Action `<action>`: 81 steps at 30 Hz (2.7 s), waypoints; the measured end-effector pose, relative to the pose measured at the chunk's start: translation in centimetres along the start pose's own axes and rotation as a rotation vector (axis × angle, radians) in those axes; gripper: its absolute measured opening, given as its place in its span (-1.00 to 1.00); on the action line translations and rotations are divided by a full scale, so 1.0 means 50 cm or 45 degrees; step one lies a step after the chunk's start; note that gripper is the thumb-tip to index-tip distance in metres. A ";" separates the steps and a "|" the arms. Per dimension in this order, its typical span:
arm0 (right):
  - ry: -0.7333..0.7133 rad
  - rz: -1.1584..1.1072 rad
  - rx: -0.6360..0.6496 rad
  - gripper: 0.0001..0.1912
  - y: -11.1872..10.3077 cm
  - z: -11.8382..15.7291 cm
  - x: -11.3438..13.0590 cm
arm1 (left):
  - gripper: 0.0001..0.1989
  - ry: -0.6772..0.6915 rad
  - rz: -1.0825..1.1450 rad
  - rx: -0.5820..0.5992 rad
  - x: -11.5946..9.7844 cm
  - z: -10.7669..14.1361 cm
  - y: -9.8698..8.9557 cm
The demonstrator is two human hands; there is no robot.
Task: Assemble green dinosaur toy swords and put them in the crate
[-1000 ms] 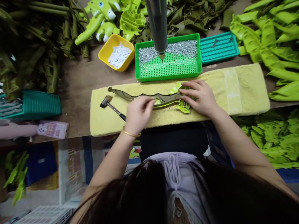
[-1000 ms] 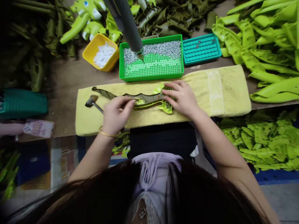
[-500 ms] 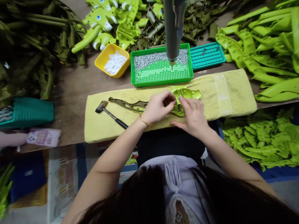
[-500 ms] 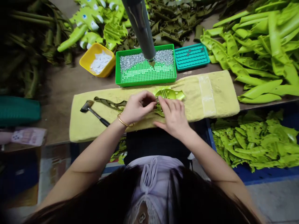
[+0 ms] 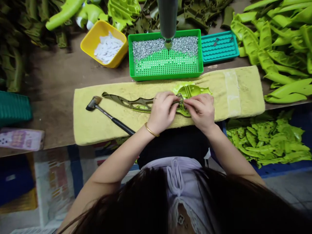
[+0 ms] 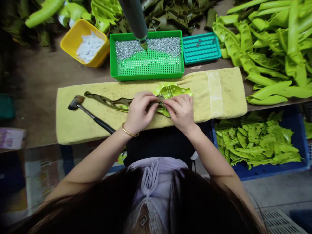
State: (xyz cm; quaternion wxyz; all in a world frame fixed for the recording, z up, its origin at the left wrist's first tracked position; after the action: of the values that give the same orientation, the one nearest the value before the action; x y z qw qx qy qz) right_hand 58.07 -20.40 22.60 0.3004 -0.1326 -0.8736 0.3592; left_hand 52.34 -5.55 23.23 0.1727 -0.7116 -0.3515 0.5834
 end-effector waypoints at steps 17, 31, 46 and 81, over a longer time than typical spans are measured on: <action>-0.047 0.505 0.088 -0.86 0.009 0.024 0.052 | -0.74 0.094 -0.177 -0.032 0.018 0.044 0.025; -0.033 0.492 0.340 -0.81 0.007 0.000 0.048 | -0.76 0.103 -0.186 -0.023 0.008 0.044 0.023; 0.781 -1.003 0.413 -0.82 -0.028 -0.002 -0.028 | -0.78 -0.019 -0.125 0.066 -0.019 0.031 0.056; -0.149 0.150 0.276 -0.88 -0.025 0.037 0.006 | -0.70 -0.080 -0.263 -0.165 -0.012 0.013 0.062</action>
State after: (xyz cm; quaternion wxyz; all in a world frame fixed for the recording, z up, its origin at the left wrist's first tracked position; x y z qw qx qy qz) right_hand 56.67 -22.17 22.53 0.2399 -0.1293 -0.8364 0.4755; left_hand 52.57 -8.22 21.46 0.1744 -0.6626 -0.4651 0.5605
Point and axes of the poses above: each hand's wrist, its own z-axis away from the middle knuckle, its own y-axis out of the palm, x = y × z, the point moved 5 cm from there along -z, towards the middle knuckle, and after that the axes turned 3 degrees about -y, right-handed, at the moved point
